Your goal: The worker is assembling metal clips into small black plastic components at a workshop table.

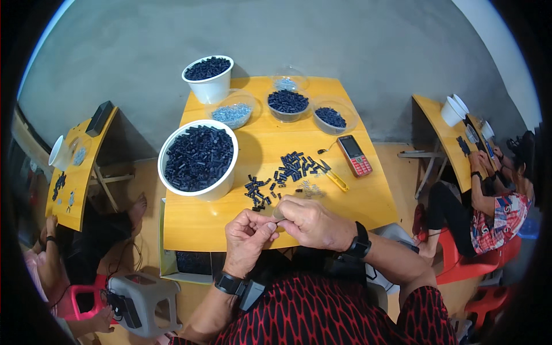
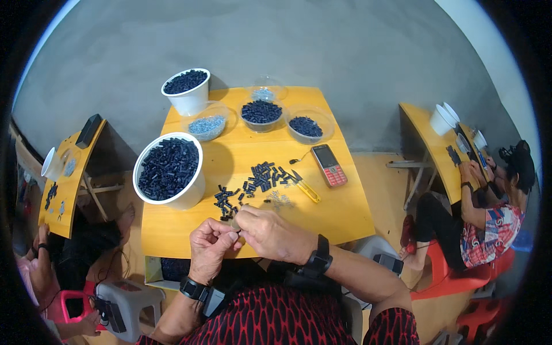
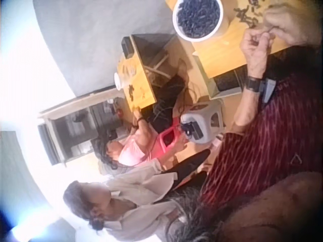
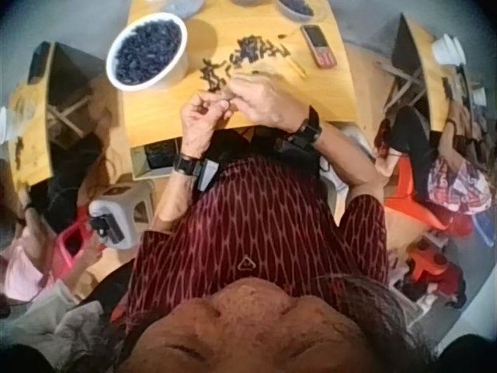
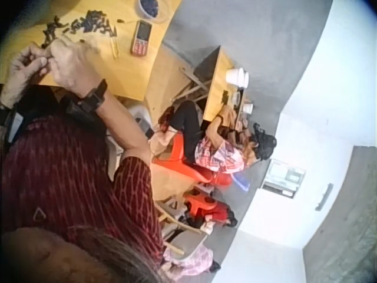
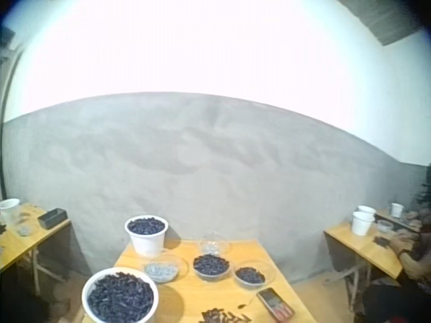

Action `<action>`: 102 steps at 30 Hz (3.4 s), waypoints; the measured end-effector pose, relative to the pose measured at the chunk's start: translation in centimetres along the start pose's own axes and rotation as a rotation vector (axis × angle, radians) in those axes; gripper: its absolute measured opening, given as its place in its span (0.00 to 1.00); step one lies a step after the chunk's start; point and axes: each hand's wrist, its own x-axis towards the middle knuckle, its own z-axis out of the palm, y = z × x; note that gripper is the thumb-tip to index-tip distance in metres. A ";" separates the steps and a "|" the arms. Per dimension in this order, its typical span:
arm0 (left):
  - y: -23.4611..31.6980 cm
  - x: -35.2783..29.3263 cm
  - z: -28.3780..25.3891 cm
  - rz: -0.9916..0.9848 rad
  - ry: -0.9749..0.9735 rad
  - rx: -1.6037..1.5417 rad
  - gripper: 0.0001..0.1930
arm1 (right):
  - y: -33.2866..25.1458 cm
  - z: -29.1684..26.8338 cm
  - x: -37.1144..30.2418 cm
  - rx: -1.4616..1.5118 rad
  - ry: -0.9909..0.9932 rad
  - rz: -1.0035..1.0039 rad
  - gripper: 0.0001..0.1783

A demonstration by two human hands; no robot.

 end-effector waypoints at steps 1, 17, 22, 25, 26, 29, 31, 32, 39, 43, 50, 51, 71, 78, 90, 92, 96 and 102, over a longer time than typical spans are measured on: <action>0.0 -0.2 0.2 -0.051 -0.016 -0.020 0.04 | 0.0 0.4 -0.9 -0.006 0.008 0.011 0.07; -0.6 -0.6 0.5 -0.161 -0.021 -0.053 0.04 | 8.0 -3.5 -6.9 -0.296 0.337 0.212 0.05; -0.9 -0.5 0.3 -0.118 -0.036 -0.030 0.04 | 8.0 -3.6 -6.1 -0.418 0.201 0.171 0.04; -0.8 -0.5 0.3 -0.112 -0.055 0.004 0.04 | 8.3 -3.8 -5.7 -0.426 0.155 0.182 0.03; -0.7 -0.6 0.4 -0.109 -0.070 0.024 0.04 | 8.0 -3.8 -5.7 -0.425 0.154 0.178 0.03; -1.1 -0.5 0.4 -0.085 -0.084 0.045 0.04 | 7.5 -4.1 -5.6 -0.448 0.160 0.200 0.04; -1.3 -0.5 0.4 -0.065 -0.102 0.018 0.05 | 7.8 -3.9 -6.1 -0.425 0.257 0.257 0.05; -1.2 -0.6 0.5 -0.046 -0.124 -0.011 0.05 | 7.5 -3.8 -6.6 -0.421 0.256 0.254 0.05; -1.3 -0.8 0.6 -0.062 -0.119 -0.022 0.06 | 3.1 -0.8 -6.4 0.433 0.366 0.508 0.05; -1.2 -1.3 1.1 -0.060 -0.142 -0.093 0.07 | -0.6 1.1 -5.7 0.630 0.362 0.434 0.06; -1.5 -1.7 1.6 -0.082 -0.244 -0.139 0.07 | -0.3 2.4 -6.2 0.677 0.330 0.392 0.09; -1.5 -1.8 1.7 -0.108 -0.239 -0.138 0.07 | -0.1 2.6 -6.2 0.719 0.383 0.386 0.09; -1.4 -2.1 1.9 -0.120 -0.256 -0.032 0.05 | 0.9 2.4 -7.5 0.879 0.308 0.373 0.05; -0.6 -2.4 2.2 -0.088 -0.248 0.038 0.05 | 0.0 1.8 -7.4 0.616 0.288 0.309 0.02; -0.1 -2.0 1.6 -0.082 -0.279 0.145 0.04 | -3.4 -0.3 -6.5 -0.318 0.144 -0.136 0.07; -0.2 -2.1 1.6 -0.115 -0.291 0.069 0.05 | -3.3 -0.5 -6.5 -0.262 0.144 -0.139 0.06; -0.2 -2.2 1.5 -0.219 -0.340 -0.107 0.05 | -3.4 -0.8 -6.6 -0.132 0.108 -0.118 0.05; -0.3 -1.9 1.4 -0.201 -0.374 0.026 0.06 | -2.4 -1.8 -6.4 -0.149 0.010 -0.099 0.05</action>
